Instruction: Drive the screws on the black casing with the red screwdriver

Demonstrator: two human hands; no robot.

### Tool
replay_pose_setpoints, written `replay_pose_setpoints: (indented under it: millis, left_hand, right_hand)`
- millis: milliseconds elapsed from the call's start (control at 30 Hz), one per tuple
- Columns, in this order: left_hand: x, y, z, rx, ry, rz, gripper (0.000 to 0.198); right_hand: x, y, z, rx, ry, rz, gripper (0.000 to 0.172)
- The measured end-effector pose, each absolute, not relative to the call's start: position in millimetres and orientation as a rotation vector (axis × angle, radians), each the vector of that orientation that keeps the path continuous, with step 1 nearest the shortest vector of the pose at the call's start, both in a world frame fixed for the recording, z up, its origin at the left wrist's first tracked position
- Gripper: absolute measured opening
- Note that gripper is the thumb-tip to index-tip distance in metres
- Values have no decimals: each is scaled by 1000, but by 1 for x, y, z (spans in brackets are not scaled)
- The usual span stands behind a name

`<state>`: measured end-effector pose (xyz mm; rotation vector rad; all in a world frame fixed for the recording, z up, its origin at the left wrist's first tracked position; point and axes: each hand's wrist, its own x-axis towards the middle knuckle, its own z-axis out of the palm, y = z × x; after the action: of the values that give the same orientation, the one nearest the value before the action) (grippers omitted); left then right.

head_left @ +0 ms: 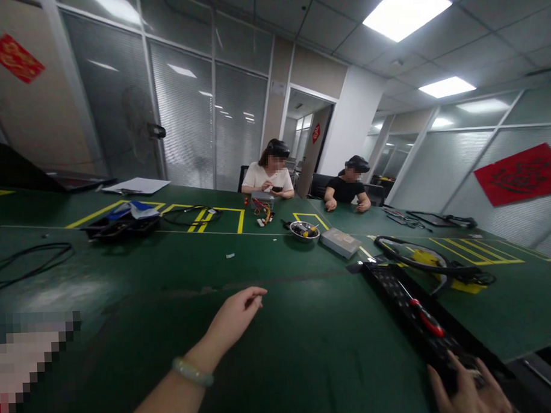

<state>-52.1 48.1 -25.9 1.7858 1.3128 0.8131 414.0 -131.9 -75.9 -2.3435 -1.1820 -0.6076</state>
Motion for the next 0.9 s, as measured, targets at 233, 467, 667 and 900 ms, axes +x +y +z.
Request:
replay_pose_setpoints:
  millis: [233, 467, 667, 900]
  left_hand:
    - [-57, 49, -30, 1792, 1313, 730, 44]
    - [-59, 55, -41, 1832, 1279, 665, 43]
    - [-56, 56, -41, 1869, 1277, 705, 43]
    - [-56, 56, -36, 1841, 1292, 658, 45]
  right_hand:
    - [406, -124, -69, -2427, -1212, -691, 57]
    - [417, -108, -45, -2472, -1315, -570, 48]
    - [433, -100, -45, -2407, -1420, -468, 45]
    - [424, -97, -38, -2345, -1482, -391, 37]
